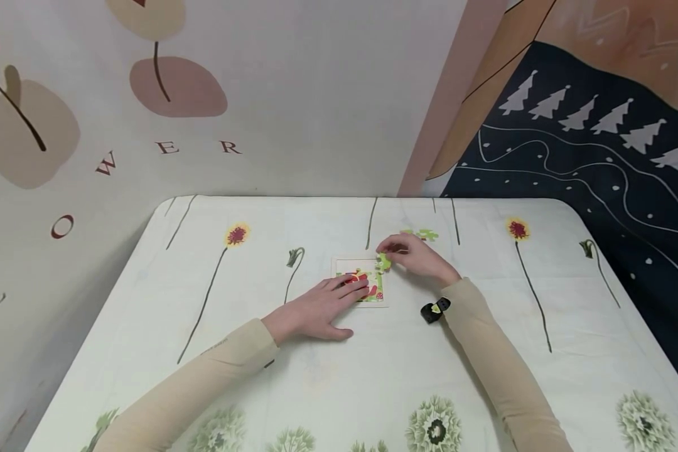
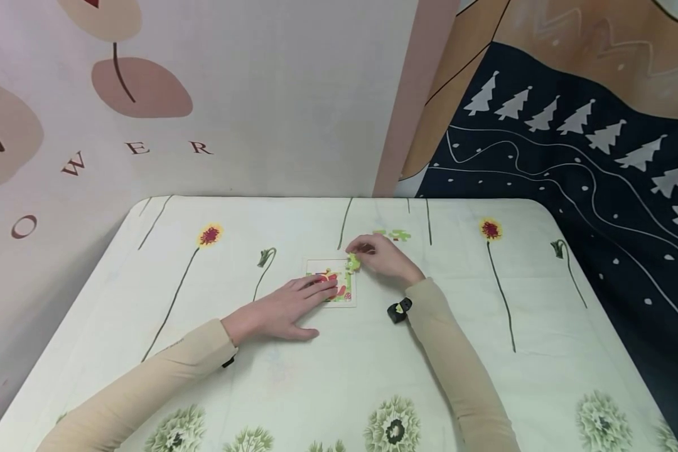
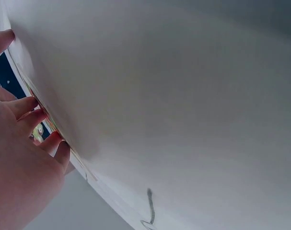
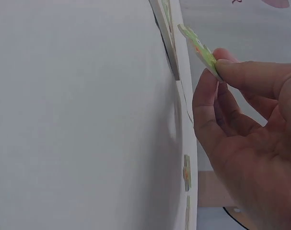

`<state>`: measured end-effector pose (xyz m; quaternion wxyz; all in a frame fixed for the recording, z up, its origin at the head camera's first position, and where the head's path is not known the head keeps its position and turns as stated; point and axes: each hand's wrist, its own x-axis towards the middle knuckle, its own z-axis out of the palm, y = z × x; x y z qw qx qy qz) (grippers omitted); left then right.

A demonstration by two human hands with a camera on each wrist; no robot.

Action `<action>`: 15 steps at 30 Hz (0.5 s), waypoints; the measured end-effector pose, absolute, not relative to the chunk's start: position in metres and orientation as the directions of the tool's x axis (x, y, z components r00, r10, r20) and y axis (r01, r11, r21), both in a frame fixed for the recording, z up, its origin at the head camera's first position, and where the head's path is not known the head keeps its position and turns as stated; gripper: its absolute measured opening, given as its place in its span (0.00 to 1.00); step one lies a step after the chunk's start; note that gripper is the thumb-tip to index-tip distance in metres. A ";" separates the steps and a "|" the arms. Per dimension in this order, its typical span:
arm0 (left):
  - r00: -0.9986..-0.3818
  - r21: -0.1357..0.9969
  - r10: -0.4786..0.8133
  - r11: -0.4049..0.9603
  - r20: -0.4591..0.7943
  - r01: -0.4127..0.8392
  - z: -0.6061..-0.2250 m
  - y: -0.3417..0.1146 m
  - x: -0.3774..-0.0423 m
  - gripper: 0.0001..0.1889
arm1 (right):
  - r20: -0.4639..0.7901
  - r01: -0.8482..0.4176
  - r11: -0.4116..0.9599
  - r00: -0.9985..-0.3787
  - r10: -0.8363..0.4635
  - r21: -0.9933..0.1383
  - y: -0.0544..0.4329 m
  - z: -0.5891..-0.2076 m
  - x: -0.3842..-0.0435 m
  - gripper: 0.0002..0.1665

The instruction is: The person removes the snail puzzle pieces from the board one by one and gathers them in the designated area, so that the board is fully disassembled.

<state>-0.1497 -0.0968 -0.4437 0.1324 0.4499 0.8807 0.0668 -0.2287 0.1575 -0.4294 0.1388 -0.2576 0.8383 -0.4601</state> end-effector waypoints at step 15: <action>-0.560 0.245 0.811 0.585 -0.169 0.773 -0.442 -0.097 -0.148 0.43 | -0.006 -0.262 0.462 -0.865 -0.501 -0.847 0.181 -0.438 -0.235 0.11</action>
